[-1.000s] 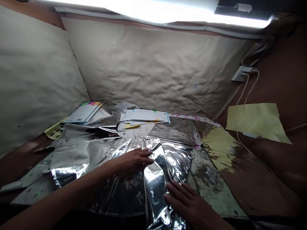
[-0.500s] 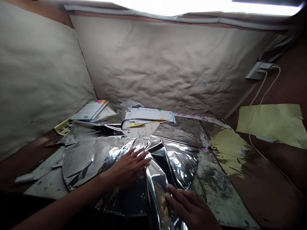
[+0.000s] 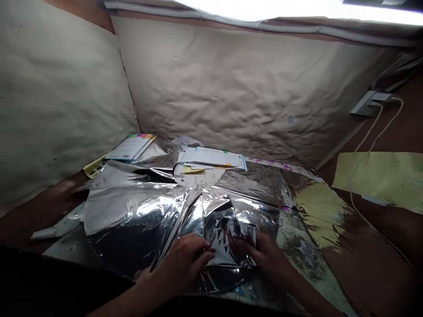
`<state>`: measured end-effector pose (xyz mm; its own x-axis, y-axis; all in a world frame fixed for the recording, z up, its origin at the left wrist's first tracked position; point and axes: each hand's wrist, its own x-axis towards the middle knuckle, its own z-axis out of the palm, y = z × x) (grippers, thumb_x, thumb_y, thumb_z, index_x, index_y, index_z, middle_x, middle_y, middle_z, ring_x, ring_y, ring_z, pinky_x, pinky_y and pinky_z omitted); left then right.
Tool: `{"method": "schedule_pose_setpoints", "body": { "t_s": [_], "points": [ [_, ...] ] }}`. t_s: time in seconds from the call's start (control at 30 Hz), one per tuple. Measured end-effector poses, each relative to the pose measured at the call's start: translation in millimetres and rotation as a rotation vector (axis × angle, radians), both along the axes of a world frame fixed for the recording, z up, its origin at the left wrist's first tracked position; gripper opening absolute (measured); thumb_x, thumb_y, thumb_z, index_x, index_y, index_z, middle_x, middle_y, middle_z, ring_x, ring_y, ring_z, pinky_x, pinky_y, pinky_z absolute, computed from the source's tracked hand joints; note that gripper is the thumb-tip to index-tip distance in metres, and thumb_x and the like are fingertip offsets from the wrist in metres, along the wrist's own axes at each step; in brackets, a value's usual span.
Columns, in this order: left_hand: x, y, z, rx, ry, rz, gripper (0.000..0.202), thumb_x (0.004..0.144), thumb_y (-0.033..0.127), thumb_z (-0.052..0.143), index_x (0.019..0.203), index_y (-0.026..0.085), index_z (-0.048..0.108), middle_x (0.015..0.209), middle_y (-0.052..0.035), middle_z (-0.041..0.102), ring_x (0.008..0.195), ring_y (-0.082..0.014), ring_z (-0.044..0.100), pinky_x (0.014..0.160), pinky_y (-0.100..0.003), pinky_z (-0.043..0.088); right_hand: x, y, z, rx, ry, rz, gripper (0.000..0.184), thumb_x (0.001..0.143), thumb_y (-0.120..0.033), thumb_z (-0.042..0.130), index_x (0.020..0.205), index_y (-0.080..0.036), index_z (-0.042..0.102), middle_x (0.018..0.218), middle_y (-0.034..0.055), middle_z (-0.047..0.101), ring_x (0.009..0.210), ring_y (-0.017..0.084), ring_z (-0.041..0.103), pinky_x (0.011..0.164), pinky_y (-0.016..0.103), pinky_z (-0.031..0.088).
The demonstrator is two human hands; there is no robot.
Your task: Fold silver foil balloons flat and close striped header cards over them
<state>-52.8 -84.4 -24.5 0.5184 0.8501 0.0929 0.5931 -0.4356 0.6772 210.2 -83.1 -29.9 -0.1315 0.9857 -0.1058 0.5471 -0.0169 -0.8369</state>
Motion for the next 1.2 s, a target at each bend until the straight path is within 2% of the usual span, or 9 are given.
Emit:
{"method": "schedule_pose_setpoints", "body": {
  "t_s": [0.17, 0.3, 0.4, 0.57, 0.67, 0.77, 0.9, 1.03, 1.2],
  "points": [
    [-1, -1, 0.7, 0.031, -0.012, -0.002, 0.022, 0.092, 0.027, 0.061, 0.071, 0.021, 0.068, 0.097, -0.0018, 0.062, 0.097, -0.0180, 0.056, 0.085, -0.031, 0.044, -12, 18, 7.5, -0.099, -0.093, 0.067, 0.038, 0.085, -0.042, 0.059, 0.057, -0.018, 0.052, 0.051, -0.0054, 0.042, 0.050, 0.010, 0.039, 0.049, 0.023, 0.026],
    [1, -1, -3.8, 0.074, 0.071, 0.113, 0.025, 0.085, 0.031, 0.068, 0.064, 0.019, 0.063, 0.100, -0.0047, 0.061, 0.100, -0.0226, 0.056, 0.087, -0.037, 0.048, -19, 23, 13.8, -0.103, -0.186, 0.036, 0.019, 0.080, -0.036, 0.063, 0.074, -0.019, 0.066, 0.063, -0.0024, 0.061, 0.058, 0.014, 0.054, 0.053, 0.023, 0.034],
    [2, -1, -11.5, 0.195, 0.123, 0.158, 0.019, 0.084, 0.031, 0.068, 0.098, 0.018, 0.067, 0.117, -0.0111, 0.060, 0.112, -0.0281, 0.055, 0.092, -0.041, 0.050, -23, 22, 17.3, -0.075, -0.222, -0.010, 0.021, 0.079, -0.033, 0.064, 0.096, -0.020, 0.066, 0.073, 0.0000, 0.070, 0.066, 0.018, 0.063, 0.059, 0.025, 0.040],
    [-10, -5, -12.6, 0.368, 0.246, -0.257, 0.058, 0.095, 0.032, 0.053, 0.150, 0.028, 0.032, 0.160, -0.0069, 0.028, 0.146, -0.0295, 0.027, 0.116, -0.048, 0.028, -15, -7, 16.5, -0.075, -0.184, -0.002, 0.068, 0.085, -0.032, 0.060, 0.147, -0.019, 0.035, 0.082, 0.0020, 0.073, 0.070, 0.020, 0.068, 0.067, 0.030, 0.051],
    [-19, -7, -6.9, 0.269, 0.276, -0.441, 0.080, 0.087, 0.055, 0.061, 0.153, 0.027, 0.026, 0.161, -0.0100, 0.021, 0.147, -0.0341, 0.022, 0.118, -0.053, 0.023, 6, -36, 12.9, 0.207, -0.289, -0.017, 0.090, 0.086, -0.042, 0.062, 0.156, -0.019, 0.010, 0.129, 0.0164, 0.063, 0.105, 0.029, 0.068, 0.086, 0.040, 0.054],
    [-19, -9, -1.8, 0.203, 0.280, -0.550, 0.087, 0.078, 0.046, 0.071, 0.152, 0.026, 0.029, 0.161, -0.0106, 0.022, 0.147, -0.0345, 0.022, 0.119, -0.054, 0.019, 29, -57, 4.4, 0.550, -0.473, 0.303, 0.099, 0.080, -0.051, 0.069, 0.157, -0.024, 0.014, 0.157, 0.0152, 0.034, 0.139, 0.036, 0.040, 0.108, 0.048, 0.041],
    [-14, -11, 0.4, 0.178, 0.252, -0.530, 0.075, 0.075, 0.012, 0.064, 0.144, 0.029, 0.040, 0.155, -0.0033, 0.038, 0.144, -0.0270, 0.031, 0.119, -0.047, 0.024, 39, -64, -12.7, 0.595, -0.554, 0.682, 0.076, 0.087, -0.034, 0.063, 0.154, -0.028, 0.028, 0.150, 0.0078, 0.045, 0.140, 0.029, 0.039, 0.112, 0.044, 0.039],
    [-7, -11, -0.6, 0.091, 0.032, -0.374, 0.054, 0.088, 0.015, 0.055, 0.140, 0.027, 0.046, 0.143, -0.0031, 0.055, 0.135, -0.0208, 0.046, 0.114, -0.036, 0.035, 31, -60, -16.6, 0.403, -0.335, 0.458, 0.049, 0.092, -0.026, 0.051, 0.141, -0.024, 0.052, 0.139, 0.0108, 0.058, 0.130, 0.027, 0.053, 0.105, 0.042, 0.046],
    [14, -3, 3.7, -0.100, -0.189, -0.029, 0.018, 0.095, 0.035, 0.054, 0.095, 0.022, 0.068, 0.094, -0.0015, 0.071, 0.088, -0.0168, 0.066, 0.080, -0.026, 0.050, 15, -41, -2.7, 0.068, -0.043, -0.040, 0.041, 0.095, -0.046, 0.047, 0.118, -0.017, 0.064, 0.094, 0.0092, 0.075, 0.088, 0.027, 0.070, 0.078, 0.035, 0.056]
  ]
}}
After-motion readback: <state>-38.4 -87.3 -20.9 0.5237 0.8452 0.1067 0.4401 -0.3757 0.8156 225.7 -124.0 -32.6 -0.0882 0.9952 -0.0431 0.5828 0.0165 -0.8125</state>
